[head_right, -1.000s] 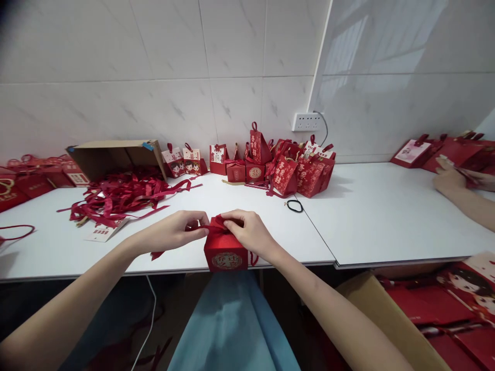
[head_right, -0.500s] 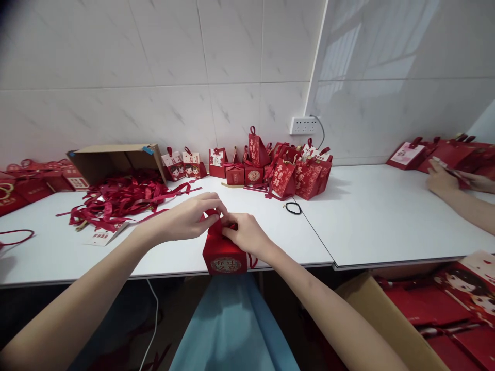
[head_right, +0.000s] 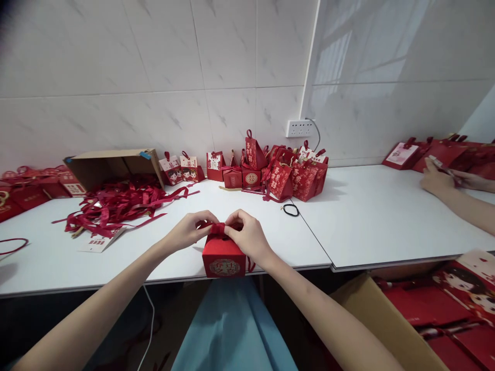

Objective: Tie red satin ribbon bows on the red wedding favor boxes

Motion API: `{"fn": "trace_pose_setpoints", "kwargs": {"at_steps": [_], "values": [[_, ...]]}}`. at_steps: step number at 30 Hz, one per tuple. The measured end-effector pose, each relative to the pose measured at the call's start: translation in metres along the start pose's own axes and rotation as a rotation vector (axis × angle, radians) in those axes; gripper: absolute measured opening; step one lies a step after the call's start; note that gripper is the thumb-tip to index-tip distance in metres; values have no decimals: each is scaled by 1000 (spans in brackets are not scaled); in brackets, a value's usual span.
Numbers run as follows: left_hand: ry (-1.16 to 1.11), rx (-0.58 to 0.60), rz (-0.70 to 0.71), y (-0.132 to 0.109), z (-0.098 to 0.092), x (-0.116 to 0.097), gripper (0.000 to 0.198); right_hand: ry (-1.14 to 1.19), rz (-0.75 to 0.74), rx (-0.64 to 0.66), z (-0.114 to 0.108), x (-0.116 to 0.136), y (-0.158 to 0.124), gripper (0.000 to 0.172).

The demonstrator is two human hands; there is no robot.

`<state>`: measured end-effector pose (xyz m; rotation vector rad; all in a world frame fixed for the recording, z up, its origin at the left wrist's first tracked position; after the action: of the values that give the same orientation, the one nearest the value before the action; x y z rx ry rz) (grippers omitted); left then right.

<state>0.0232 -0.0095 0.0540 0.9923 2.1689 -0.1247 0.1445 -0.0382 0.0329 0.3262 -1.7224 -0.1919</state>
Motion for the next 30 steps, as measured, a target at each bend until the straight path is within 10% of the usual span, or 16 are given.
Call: {"fn": "trace_pose_setpoints", "kwargs": {"at_steps": [9, 20, 30], "values": [[-43, -36, 11, -12, 13, -15, 17, -203, -52, -52, -1, 11, -6, 3], [-747, -74, -114, -8, 39, 10, 20, -136, -23, 81, -7, 4, -2, 5], [-785, -128, -175, -9, 37, 13, 27, -543, -407, -77, -12, 38, -28, 6]]}}
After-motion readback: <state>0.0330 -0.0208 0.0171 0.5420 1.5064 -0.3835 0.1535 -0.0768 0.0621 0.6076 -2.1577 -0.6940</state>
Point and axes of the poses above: each hand's wrist, its own y-axis towards the middle knuckle, its own z-axis out of the palm, x = y × z, the point moved 8 cm from there along y, towards the middle knuckle, and after that the axes turned 5 degrees about x, right-handed, at the moved point
